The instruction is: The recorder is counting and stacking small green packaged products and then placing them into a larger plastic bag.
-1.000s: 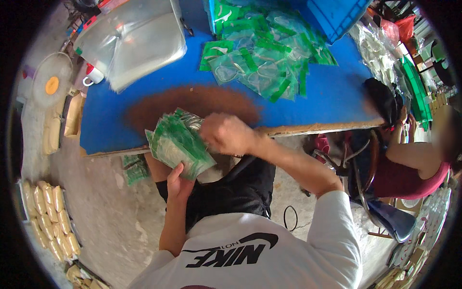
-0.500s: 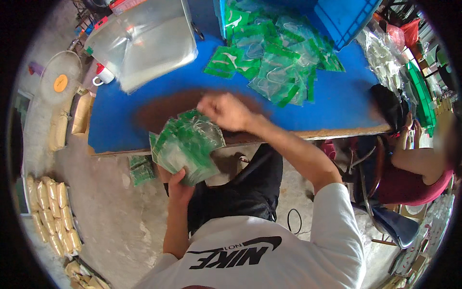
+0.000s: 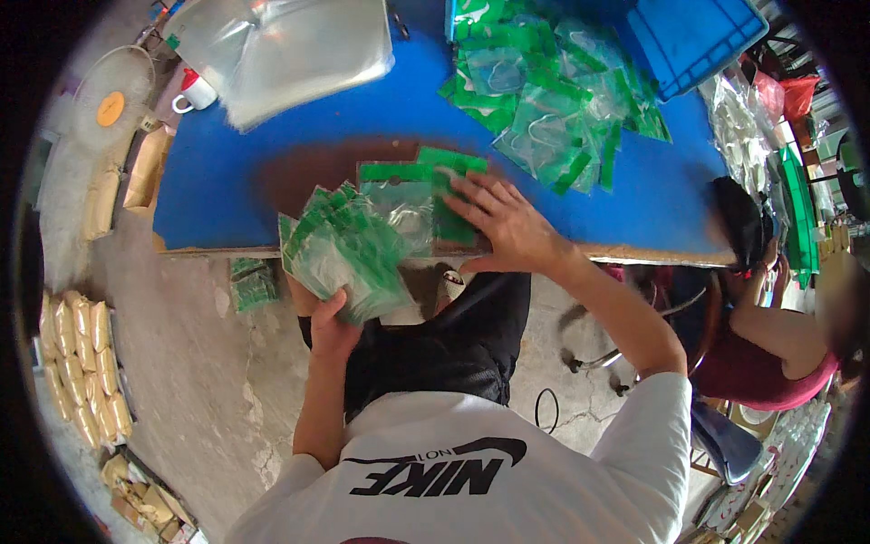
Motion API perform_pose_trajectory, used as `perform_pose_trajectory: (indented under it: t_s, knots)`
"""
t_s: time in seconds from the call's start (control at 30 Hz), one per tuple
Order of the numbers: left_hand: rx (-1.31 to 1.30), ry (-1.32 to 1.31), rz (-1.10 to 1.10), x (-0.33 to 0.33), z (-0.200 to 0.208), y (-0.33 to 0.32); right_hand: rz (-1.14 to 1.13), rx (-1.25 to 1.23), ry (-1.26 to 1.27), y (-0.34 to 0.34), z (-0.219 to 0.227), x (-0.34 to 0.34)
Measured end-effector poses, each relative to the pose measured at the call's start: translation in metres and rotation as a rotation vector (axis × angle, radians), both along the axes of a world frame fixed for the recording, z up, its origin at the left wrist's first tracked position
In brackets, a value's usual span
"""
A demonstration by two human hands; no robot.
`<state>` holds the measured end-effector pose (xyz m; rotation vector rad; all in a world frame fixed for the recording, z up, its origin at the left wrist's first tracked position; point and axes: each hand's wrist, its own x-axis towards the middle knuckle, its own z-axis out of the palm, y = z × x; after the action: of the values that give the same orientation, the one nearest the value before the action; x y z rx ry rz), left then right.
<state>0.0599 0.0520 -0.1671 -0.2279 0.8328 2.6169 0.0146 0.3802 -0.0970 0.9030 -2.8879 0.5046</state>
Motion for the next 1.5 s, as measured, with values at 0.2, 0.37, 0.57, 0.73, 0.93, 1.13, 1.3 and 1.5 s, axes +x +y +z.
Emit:
perform_pose_trajectory:
  t_s: [0.2,0.37,0.57,0.73,0.93,1.13,1.3,1.5]
  knots:
    - [0.079,0.043,-0.04,-0.002,-0.009,0.0,-0.025,-0.223,0.217,0.019,-0.019,0.034]
    - [0.088,0.063,-0.038,-0.004,-0.041,-0.004,-0.814,-0.753,-0.011,0.024,0.02,0.007]
    - [0.082,0.109,-0.05,-0.008,-0.033,0.0,-0.637,-0.524,-0.524,0.009,0.01,-0.027]
    - [0.093,0.05,-0.061,-0.004,-0.034,-0.007,-0.429,-0.582,-0.523,-0.057,-0.004,-0.021]
    - [0.122,0.123,-0.061,0.004,-0.025,-0.016,-0.536,-1.048,-0.4,-0.052,0.021,-0.012]
    - [0.16,0.324,-0.039,-0.001,-0.003,-0.01,-0.202,-1.009,-0.452,-0.072,0.022,0.0]
    - [0.175,0.341,-0.069,-0.009,0.0,-0.005,-0.272,-1.09,-0.773,-0.075,0.042,0.005]
    - [0.172,0.274,-0.063,-0.006,0.005,-0.004,-0.196,-1.361,-0.653,-0.08,0.01,0.004]
